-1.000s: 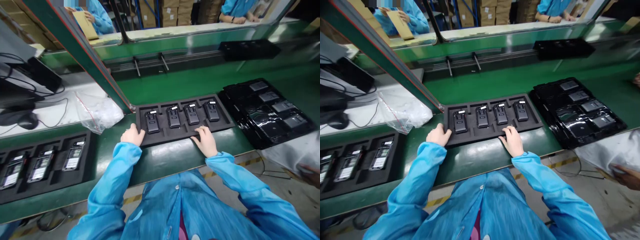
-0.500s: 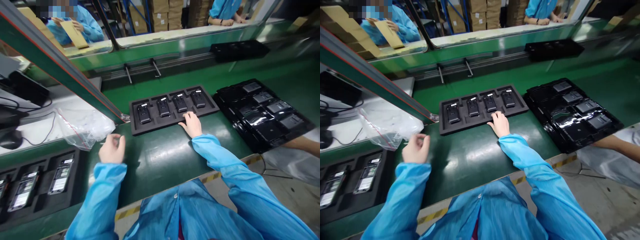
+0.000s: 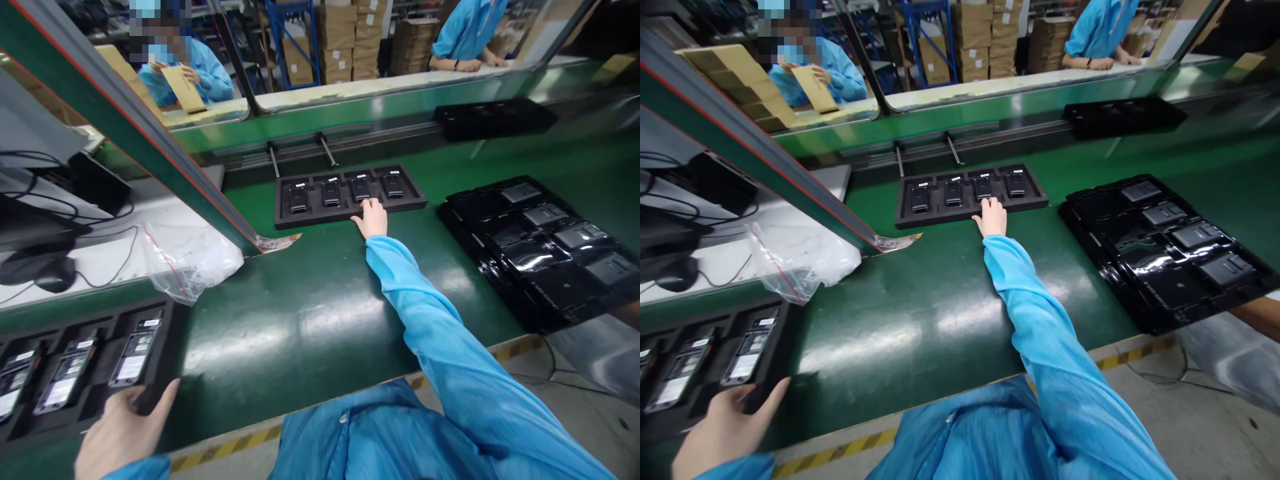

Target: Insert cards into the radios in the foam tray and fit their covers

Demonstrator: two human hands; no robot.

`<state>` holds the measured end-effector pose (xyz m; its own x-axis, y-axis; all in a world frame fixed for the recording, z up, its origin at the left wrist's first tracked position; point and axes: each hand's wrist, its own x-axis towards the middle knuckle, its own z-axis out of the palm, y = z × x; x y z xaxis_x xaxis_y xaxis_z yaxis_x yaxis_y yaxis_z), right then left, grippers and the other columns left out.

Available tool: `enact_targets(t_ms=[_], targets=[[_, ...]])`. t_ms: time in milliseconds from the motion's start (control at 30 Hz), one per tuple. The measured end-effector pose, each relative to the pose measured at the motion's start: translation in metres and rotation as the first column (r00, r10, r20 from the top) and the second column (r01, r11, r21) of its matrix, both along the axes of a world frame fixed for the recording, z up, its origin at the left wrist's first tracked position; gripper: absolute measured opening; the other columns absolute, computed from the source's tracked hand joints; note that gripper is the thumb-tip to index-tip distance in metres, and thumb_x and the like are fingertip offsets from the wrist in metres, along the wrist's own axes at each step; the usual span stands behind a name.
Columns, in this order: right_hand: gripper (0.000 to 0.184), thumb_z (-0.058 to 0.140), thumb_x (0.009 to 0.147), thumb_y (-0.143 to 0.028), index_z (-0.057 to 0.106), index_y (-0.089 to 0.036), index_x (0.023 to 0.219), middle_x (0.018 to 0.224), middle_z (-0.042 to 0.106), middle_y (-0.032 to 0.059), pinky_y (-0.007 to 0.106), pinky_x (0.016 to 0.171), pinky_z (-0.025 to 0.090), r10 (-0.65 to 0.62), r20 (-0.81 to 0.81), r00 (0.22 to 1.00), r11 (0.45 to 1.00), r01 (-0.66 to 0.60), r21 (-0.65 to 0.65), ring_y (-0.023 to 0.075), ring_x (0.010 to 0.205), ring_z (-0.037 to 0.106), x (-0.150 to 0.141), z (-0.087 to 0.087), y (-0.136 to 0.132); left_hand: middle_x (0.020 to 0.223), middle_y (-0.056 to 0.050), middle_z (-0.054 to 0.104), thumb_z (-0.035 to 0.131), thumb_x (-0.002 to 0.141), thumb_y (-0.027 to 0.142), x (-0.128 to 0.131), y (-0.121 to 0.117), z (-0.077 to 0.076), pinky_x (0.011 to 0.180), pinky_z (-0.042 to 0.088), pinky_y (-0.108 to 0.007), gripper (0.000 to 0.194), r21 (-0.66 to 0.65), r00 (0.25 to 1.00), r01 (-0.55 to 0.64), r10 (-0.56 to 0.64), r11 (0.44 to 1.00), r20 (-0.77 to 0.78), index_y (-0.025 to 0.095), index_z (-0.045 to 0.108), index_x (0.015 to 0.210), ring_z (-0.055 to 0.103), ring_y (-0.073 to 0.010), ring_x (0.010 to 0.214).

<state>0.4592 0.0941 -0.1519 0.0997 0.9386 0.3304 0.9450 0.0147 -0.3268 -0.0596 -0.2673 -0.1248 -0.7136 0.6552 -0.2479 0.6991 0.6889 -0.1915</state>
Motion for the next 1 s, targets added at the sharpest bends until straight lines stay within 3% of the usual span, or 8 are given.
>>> enact_targets(t_ms=[100,200,333,433,600,767,867,1000], targets=[[0.04,0.066,0.089,-0.036,0.057,-0.014,0.122,0.129,0.053,0.0133,0.042,0.098,0.045,-0.049,-0.028,0.998,0.999,0.049,-0.006,0.0249,0.113,0.053,0.001,-0.001,0.012,0.106,-0.007,0.067,0.048,0.071,0.064,0.01,0.005,-0.002,0.077,0.048,-0.035,0.051,0.134,0.992,0.037,-0.021,0.99,-0.122,0.032,0.033,0.108,0.067,-0.0348,0.101],[0.042,0.063,0.09,-0.037,0.055,-0.015,0.125,0.132,0.051,0.0112,0.043,0.101,0.044,-0.081,-0.042,0.996,0.997,0.081,0.004,0.0231,0.116,0.051,0.004,-0.003,0.013,0.086,-0.005,0.064,0.046,0.071,0.066,0.018,0.015,0.003,0.068,0.047,-0.033,0.049,0.167,0.99,0.053,-0.03,0.985,-0.135,0.03,0.036,0.102,0.068,-0.0361,0.09],[0.05,0.056,0.092,-0.034,0.05,-0.011,0.135,0.142,0.045,0.0192,0.048,0.104,0.04,-0.102,-0.048,0.994,0.993,0.105,0.053,0.0299,0.121,0.047,0.004,-0.003,0.0,0.065,0.001,0.05,0.046,0.07,0.068,0.016,0.026,0.008,0.061,0.043,-0.031,0.048,0.177,0.988,0.044,-0.017,0.983,-0.153,0.029,0.038,0.096,0.067,-0.0358,0.078],[0.056,0.049,0.094,-0.032,0.043,-0.006,0.142,0.148,0.038,0.0241,0.05,0.107,0.036,-0.106,-0.06,0.993,0.989,0.112,0.098,0.0338,0.126,0.042,0.0,-0.003,-0.018,0.069,0.0,0.052,0.045,0.073,0.065,0.006,0.027,0.002,0.062,0.042,-0.031,0.043,0.139,0.982,0.09,-0.064,0.986,-0.177,0.029,0.039,0.094,0.067,-0.0344,0.078],[0.052,0.048,0.094,-0.034,0.047,-0.009,0.14,0.146,0.04,0.0213,0.047,0.11,0.036,0.003,-0.077,0.997,0.986,0.01,0.168,0.0315,0.132,0.038,-0.005,-0.004,-0.064,0.087,-0.005,0.065,0.031,0.086,0.062,0.007,0.026,-0.004,0.071,0.044,-0.033,0.036,0.112,0.944,0.285,-0.259,0.952,-0.202,0.027,0.041,0.09,0.066,-0.032,0.084],[0.044,0.051,0.091,-0.033,0.053,-0.013,0.131,0.138,0.045,0.0183,0.046,0.109,0.038,0.148,-0.141,0.979,0.972,-0.118,0.202,0.029,0.129,0.042,-0.01,-0.007,-0.124,0.077,-0.006,0.063,0.037,0.088,0.046,0.084,0.033,0.015,0.068,0.043,-0.035,0.024,0.231,0.826,0.564,-0.54,0.793,-0.162,0.025,0.046,0.084,0.061,-0.0293,0.076],[0.04,0.051,0.09,-0.031,0.053,-0.016,0.127,0.135,0.046,0.017,0.048,0.111,0.037,0.249,-0.22,0.943,0.959,-0.21,0.189,0.028,0.13,0.042,-0.019,-0.004,-0.164,0.082,-0.01,0.066,0.044,0.088,0.043,0.152,0.038,0.023,0.074,0.044,-0.035,0.025,0.263,0.763,0.636,-0.642,0.726,-0.075,0.021,0.054,0.083,0.061,-0.0271,0.081],[0.037,0.054,0.09,-0.035,0.053,-0.021,0.124,0.131,0.049,0.0129,0.048,0.109,0.041,0.35,-0.362,0.864,0.936,-0.334,0.108,0.0254,0.127,0.046,-0.032,0.004,-0.21,0.089,-0.015,0.066,0.044,0.092,0.038,0.244,0.042,0.02,0.077,0.044,-0.038,0.026,0.337,0.678,0.683,-0.734,0.647,0.034,0.017,0.059,0.092,0.062,-0.0288,0.09]])
